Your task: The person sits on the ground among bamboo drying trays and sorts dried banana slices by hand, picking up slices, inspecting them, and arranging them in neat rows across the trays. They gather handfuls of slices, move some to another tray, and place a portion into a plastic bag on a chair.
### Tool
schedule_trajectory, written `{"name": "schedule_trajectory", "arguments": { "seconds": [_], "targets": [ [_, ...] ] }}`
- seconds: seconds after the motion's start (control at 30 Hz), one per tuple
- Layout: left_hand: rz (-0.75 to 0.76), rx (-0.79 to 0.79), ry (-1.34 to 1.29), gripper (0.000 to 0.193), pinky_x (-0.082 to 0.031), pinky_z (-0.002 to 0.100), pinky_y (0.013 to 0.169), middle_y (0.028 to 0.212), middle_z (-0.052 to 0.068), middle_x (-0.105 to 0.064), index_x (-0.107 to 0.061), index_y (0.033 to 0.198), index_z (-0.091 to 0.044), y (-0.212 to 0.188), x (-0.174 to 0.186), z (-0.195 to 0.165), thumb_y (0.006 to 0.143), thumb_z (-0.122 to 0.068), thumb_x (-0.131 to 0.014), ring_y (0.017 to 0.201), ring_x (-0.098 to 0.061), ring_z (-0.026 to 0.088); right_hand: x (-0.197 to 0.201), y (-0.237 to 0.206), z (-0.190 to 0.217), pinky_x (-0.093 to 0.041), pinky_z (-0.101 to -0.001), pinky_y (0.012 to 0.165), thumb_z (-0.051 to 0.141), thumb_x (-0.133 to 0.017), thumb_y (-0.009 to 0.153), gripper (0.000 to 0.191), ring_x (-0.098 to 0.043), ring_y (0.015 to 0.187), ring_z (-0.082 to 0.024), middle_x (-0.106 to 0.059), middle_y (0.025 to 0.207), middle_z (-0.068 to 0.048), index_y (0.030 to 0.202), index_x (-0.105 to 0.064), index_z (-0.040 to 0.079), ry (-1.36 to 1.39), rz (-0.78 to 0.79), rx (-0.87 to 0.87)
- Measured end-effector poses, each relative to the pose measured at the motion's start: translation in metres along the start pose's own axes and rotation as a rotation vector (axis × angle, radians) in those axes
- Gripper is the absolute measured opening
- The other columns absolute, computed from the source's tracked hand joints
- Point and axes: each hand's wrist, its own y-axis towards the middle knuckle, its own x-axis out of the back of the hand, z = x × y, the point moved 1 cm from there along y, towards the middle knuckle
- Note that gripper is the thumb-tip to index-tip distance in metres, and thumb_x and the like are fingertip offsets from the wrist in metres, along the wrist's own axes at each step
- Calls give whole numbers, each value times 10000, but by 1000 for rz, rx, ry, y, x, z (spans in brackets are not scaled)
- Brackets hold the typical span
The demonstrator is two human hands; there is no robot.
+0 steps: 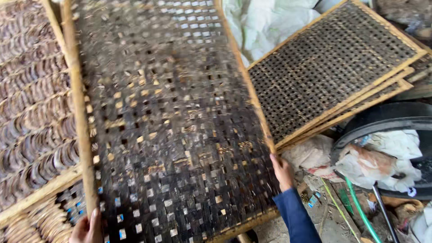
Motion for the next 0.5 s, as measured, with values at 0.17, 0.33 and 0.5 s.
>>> {"name": "schedule_trajectory", "arguments": {
  "seconds": [0.17,0.33,0.5],
  "targets": [
    [417,-138,-57,309,-443,230,640,870,-1,-656,-687,1086,3,-34,-124,-146,1015,-297,-670,742,-567,68,71,-16,-82,-248,-315,495,438,-707,972,402,-335,590,-102,-470,669,24,974,-744,37,531,-186,-362],
    [567,-905,168,465,-517,344,988,1184,196,-719,-634,1323,32,-32,-281,-313,1037,-334,-657,1124,-699,262,95,2,-77,-471,-238,580,438,-722,940,332,-560,668,-43,-656,797,87,912,-710,108,931,-404,-280],
    [312,-1223,212,671,-113,657,1301,1736,246,-246,-421,1648,-78,-42,-297,-381,1104,-344,-709,1626,-236,434,89,79,-9,-492,-321,651,483,-723,943,393,-594,738,-138,-687,856,6,938,-723,91,750,-507,-214]
  ]
}}
